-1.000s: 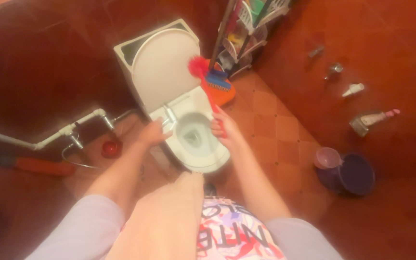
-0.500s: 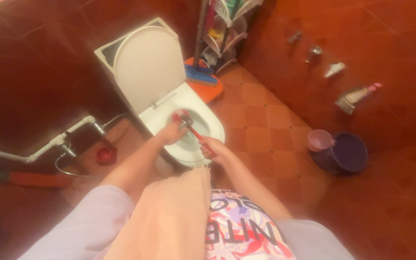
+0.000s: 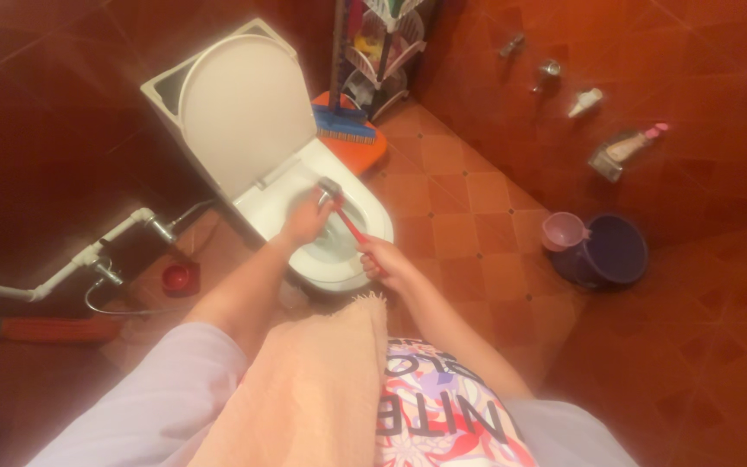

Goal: The person scrubs the inside and rim of a toilet bowl using a red brush, then rinses the bowl with water from a small handheld sprayer.

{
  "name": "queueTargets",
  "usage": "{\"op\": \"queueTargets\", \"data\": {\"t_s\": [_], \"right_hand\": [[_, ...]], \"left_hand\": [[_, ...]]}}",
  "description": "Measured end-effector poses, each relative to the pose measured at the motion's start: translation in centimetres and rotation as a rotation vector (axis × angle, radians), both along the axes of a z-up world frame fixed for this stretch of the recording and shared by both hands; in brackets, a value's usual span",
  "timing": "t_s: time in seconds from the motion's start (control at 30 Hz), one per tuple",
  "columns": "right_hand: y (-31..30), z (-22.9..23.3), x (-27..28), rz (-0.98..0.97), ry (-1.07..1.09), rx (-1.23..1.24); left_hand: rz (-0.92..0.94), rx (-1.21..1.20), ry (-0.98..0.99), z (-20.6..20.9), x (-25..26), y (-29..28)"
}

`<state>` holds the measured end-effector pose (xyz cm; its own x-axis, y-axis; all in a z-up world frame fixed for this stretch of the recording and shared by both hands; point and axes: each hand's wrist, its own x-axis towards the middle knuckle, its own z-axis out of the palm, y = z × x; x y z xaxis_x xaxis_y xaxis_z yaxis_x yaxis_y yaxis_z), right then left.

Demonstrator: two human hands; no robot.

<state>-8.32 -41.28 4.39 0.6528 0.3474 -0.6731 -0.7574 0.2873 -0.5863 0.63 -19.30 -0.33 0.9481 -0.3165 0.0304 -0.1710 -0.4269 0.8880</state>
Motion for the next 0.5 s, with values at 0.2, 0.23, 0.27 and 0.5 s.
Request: {"op": "queueTargets", "data": {"t_s": [0.2,0.23,0.27,0.5], "right_hand": [[0.6,-0.2,1.3,0.021,-0.011,-0.036],[0.6,-0.4,1.6,0.027,-0.01,-0.031],[0.7,-0.6,1.8,0.034,-0.008,-0.025],[1.9,-0.6,3.2,0.056,-0.011,-0.012]], "left_hand": [[0.146,-0.049,0.124,5.1,0.9,1.4],[0.17,0.027,0.01,5.3,1.8,1.9],[0.192,0.106,-0.103,5.4,3.2,2.4],[0.274,0.166,-0.047,6.6,8.0,5.5]]}}
